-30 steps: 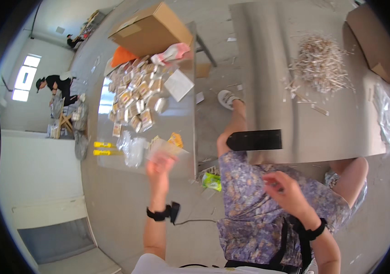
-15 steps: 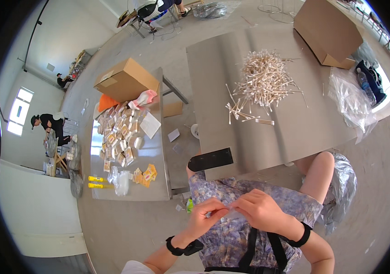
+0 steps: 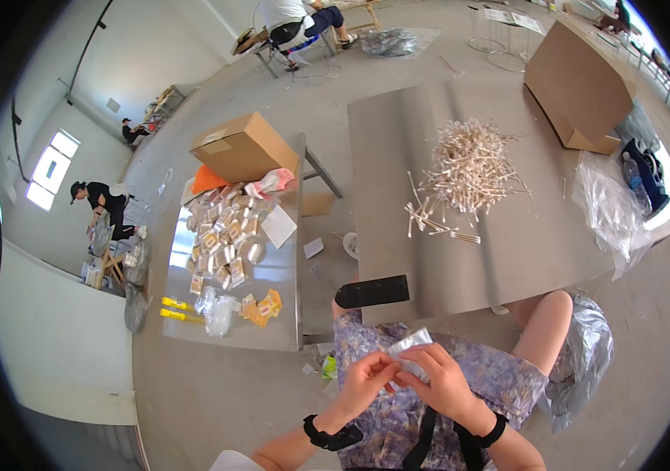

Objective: Organizing a stack of cotton swabs and placing them into a small plastic bag with a label.

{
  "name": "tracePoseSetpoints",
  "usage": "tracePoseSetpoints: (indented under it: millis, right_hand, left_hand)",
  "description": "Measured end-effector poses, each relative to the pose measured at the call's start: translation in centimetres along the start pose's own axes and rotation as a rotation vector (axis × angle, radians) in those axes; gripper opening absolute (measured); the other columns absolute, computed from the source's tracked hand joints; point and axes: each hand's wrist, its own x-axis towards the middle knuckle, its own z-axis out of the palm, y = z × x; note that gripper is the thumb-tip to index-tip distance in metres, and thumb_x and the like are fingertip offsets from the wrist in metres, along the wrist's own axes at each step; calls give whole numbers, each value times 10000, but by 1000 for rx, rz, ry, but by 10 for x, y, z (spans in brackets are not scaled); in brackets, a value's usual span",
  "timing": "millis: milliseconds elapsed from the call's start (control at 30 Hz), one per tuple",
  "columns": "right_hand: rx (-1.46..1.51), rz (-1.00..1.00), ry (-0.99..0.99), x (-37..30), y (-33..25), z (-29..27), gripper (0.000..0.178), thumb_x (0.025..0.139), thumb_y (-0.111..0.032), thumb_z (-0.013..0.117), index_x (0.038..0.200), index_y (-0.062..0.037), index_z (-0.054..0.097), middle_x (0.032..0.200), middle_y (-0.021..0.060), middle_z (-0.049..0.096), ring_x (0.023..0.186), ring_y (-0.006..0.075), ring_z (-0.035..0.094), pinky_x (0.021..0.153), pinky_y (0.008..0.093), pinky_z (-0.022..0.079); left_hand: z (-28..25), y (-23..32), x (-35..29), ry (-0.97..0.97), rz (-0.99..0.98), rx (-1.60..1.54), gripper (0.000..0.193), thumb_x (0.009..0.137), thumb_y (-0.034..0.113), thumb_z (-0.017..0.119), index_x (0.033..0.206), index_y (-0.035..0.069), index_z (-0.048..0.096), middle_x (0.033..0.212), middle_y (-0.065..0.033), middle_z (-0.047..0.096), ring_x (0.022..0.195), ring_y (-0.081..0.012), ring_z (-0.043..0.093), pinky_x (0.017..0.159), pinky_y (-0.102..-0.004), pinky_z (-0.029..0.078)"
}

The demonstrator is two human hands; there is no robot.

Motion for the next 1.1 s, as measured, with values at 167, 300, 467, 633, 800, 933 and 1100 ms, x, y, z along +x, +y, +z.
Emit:
tracePoseSetpoints:
  millis: [167, 300, 467, 633, 800, 933, 1100]
  right_hand:
    - [291, 201, -199, 3, -7, 0, 329, 808, -70, 770, 1119, -30, 670, 1074, 130, 682, 949, 300, 670, 820, 366, 549]
    - [428, 372, -178, 6, -12, 2, 214, 862, -42, 731, 1071, 1, 713, 1025, 136, 721, 901, 227, 704, 799, 333, 559]
    - [628, 553, -152, 0, -1, 14, 131, 902, -2, 669, 1025, 28, 706, 947, 137, 741, 888, 183, 717, 774, 311, 560]
    - [157, 296, -56, 0, -8, 16, 117, 849, -24, 690, 935, -19, 612, 792, 108, 721, 739, 222, 734, 664, 310, 554]
    - [-306, 198, -70, 5, 4, 20, 219, 798, -91, 733, 925, -49, 560, 759, 117, 702, 731, 276, 725, 654, 353, 554]
    - [126, 377, -47, 10, -4, 20, 280, 807, -108, 726, 984, -45, 518, 779, 123, 710, 761, 303, 724, 673, 374, 550]
    - [307, 479, -216, 10, -4, 33, 299, 826, -101, 713, 1025, -42, 499, 831, 119, 724, 784, 311, 724, 693, 382, 556]
  left_hand:
    - [-10, 6, -4, -62, -5, 77, 160, 1002, 180, 621, 1006, 33, 684, 746, -9, 684, 659, -57, 639, 552, -200, 460]
    - [-8, 2, -9, -21, 26, 37, 132, 976, 137, 656, 967, 6, 672, 731, -27, 678, 636, -62, 639, 567, -198, 487]
    - [2, -3, -16, 101, 297, 233, 111, 955, 107, 676, 909, 7, 695, 684, -13, 651, 597, -61, 614, 542, -215, 468]
    - [5, 6, -13, 39, 228, 247, 188, 967, 127, 654, 825, 5, 653, 622, 21, 589, 547, -43, 554, 486, -220, 381]
    - [-17, -3, -5, 4, 293, 542, 196, 845, 180, 766, 814, 29, 645, 639, -43, 598, 552, -132, 564, 528, -290, 416]
    - [-15, 40, 1, 154, 817, 817, 441, 719, 194, 839, 1080, 36, 642, 985, -93, 686, 879, -288, 644, 848, -426, 473]
    - [-31, 9, 2, -16, 568, 943, 805, 654, 177, 885, 1353, 27, 515, 1090, -108, 656, 1070, -307, 622, 1014, -488, 419]
